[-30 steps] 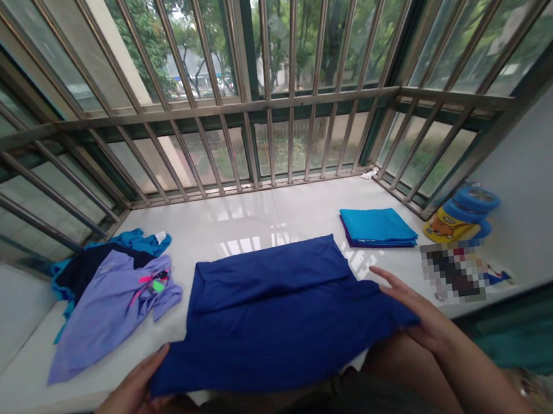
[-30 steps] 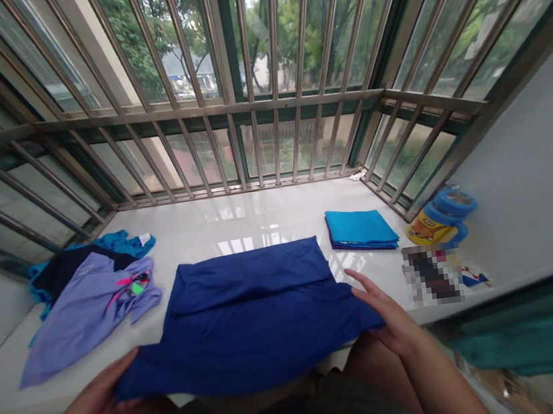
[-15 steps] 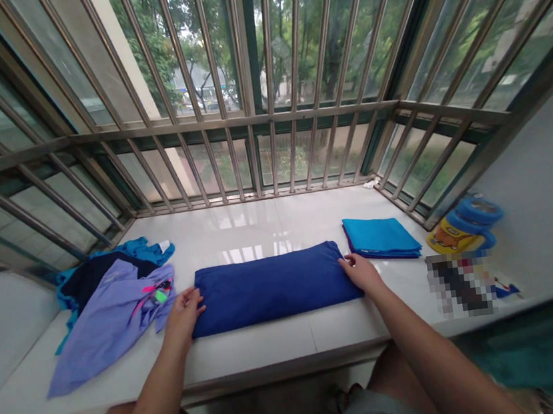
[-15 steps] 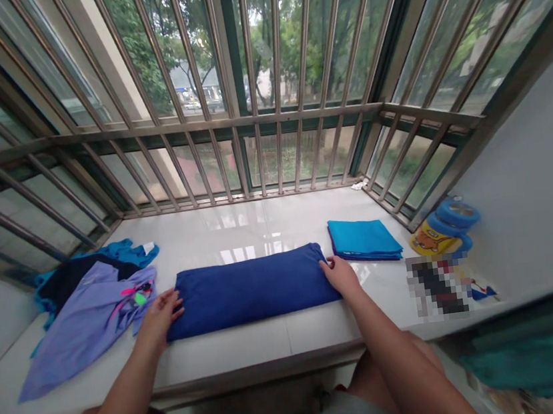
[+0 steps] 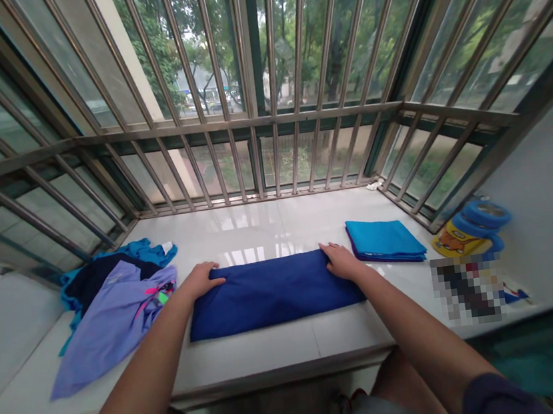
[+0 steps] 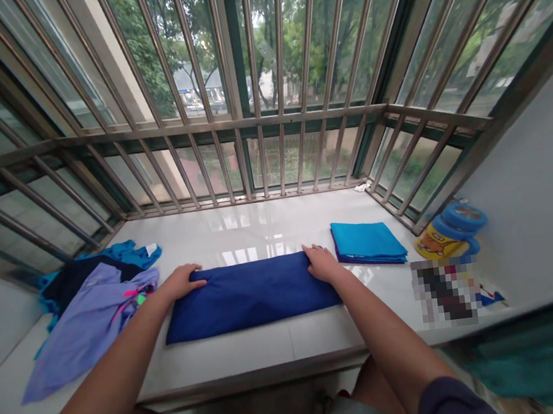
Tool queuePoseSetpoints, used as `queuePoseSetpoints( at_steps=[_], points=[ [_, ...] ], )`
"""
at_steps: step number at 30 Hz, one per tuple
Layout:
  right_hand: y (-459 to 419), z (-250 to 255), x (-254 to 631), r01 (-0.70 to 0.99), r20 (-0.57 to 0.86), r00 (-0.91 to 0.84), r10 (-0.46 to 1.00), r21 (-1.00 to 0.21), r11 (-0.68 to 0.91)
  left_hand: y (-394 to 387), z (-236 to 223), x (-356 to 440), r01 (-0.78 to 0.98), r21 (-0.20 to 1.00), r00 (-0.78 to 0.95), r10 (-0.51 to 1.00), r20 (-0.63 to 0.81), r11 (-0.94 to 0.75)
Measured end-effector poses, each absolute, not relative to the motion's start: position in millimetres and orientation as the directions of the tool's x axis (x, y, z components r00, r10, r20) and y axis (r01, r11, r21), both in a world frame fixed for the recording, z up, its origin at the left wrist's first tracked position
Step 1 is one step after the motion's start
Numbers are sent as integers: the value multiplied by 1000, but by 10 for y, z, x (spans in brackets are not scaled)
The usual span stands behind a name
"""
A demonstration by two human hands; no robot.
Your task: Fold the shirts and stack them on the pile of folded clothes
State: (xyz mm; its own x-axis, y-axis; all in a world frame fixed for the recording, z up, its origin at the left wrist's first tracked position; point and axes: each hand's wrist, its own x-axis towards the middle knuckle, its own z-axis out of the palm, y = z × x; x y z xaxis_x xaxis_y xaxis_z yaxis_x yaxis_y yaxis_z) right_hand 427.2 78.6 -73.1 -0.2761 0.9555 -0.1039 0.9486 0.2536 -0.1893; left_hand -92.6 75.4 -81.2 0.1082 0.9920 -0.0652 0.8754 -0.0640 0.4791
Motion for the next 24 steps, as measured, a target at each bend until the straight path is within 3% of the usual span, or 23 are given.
queuePoseSetpoints(
  at_steps=[4,8,15,19,24],
  points=[
    [871,-608,4264,944,-154,-317,936,-143,296,845,-688,-947,899,423,184,974,-134,-112],
    [844,-312,4257,921,-110,-378,919,-145,361,759,-417,-945,890,420,224,972,-69,-175],
    [537,269,4513,927,235,-333,913,-94,363,149,127,-1015,828,391,278,899,338,-403],
    [96,-46,4669,948,401,-240,884,-97,302,-443,-248,-945,857,272,281,839,466,-438],
    [-676,-904,4797,960,243,-134,961,-209,187,-1219,-1143,-784,873,192,355,853,383,-449]
  ],
)
